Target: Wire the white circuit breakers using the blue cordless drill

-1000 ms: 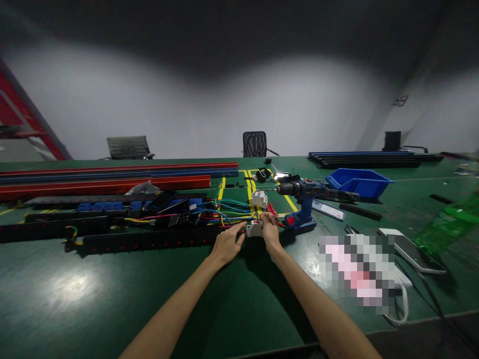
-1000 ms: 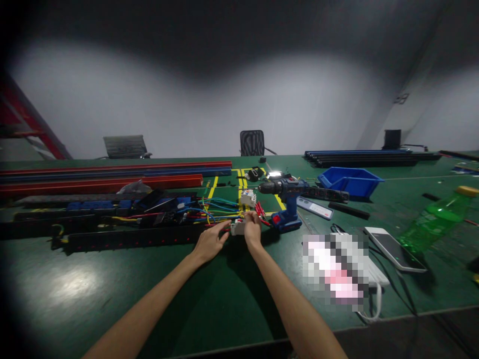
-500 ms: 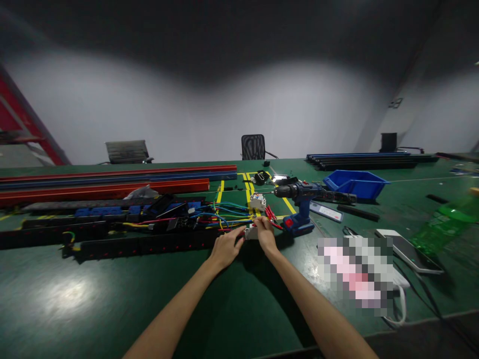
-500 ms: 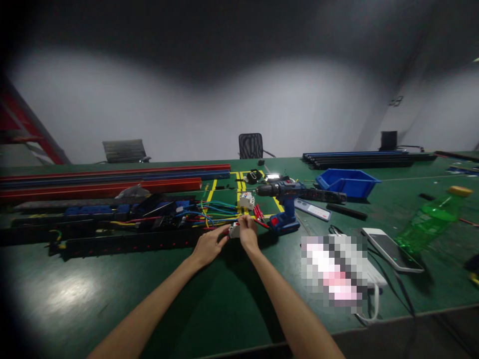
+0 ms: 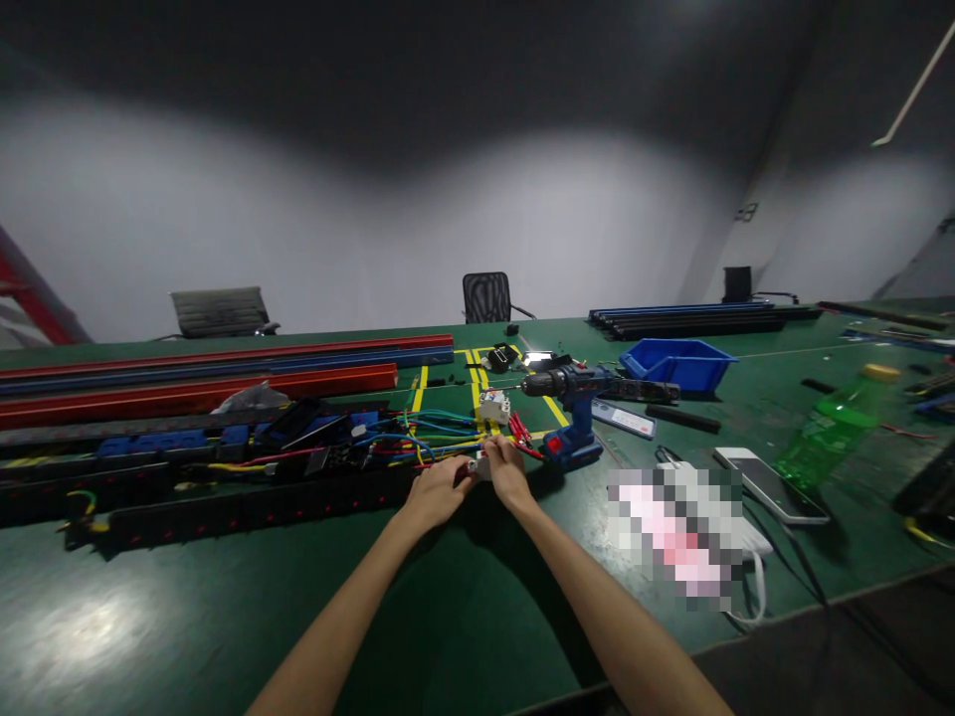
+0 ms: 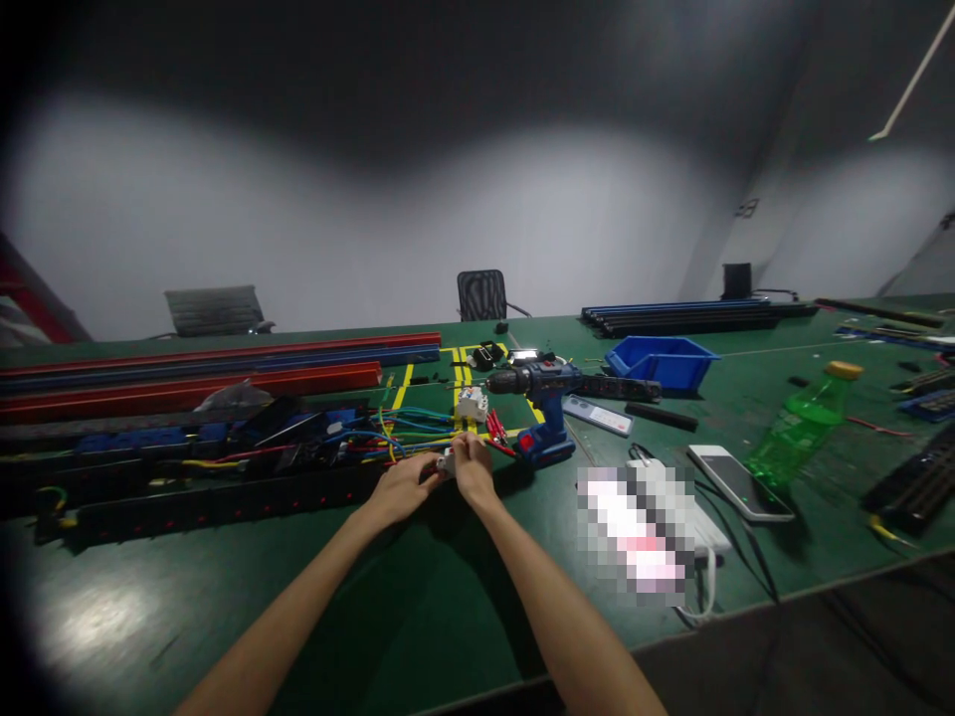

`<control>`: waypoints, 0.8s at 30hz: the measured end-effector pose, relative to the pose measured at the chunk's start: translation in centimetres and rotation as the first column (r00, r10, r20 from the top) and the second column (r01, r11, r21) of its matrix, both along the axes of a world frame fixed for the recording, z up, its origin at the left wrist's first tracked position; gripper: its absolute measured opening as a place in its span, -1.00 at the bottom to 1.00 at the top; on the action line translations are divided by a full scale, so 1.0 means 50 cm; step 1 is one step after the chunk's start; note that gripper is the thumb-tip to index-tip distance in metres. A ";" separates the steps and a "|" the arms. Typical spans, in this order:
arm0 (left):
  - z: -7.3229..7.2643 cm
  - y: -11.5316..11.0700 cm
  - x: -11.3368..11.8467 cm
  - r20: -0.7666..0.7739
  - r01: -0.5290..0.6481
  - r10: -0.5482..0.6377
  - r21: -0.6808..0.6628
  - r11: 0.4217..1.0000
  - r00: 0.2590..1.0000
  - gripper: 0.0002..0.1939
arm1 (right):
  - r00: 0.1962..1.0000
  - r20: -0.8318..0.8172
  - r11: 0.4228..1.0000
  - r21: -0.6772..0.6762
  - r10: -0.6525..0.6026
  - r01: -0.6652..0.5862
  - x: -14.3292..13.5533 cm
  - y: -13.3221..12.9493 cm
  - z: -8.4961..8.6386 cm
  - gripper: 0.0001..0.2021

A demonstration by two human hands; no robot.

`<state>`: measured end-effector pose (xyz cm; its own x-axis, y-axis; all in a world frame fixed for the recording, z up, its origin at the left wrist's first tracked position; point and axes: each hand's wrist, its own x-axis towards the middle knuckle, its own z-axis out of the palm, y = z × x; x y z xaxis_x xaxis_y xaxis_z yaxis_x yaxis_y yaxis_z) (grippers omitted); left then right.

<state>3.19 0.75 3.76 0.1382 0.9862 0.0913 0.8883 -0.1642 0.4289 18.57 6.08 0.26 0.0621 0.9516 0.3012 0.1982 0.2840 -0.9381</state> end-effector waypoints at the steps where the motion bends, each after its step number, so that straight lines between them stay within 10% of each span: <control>1: -0.001 0.000 0.000 0.000 -0.003 0.003 0.001 1.000 1.000 -0.66 | 1.000 0.003 1.000 0.002 0.005 -0.005 0.001 0.000 0.000 -0.80; 24: -0.018 -0.007 -0.010 -0.010 -0.061 0.061 0.061 0.996 0.998 -0.70 | 0.972 0.038 0.972 0.050 0.230 -0.232 0.011 -0.012 0.025 -0.79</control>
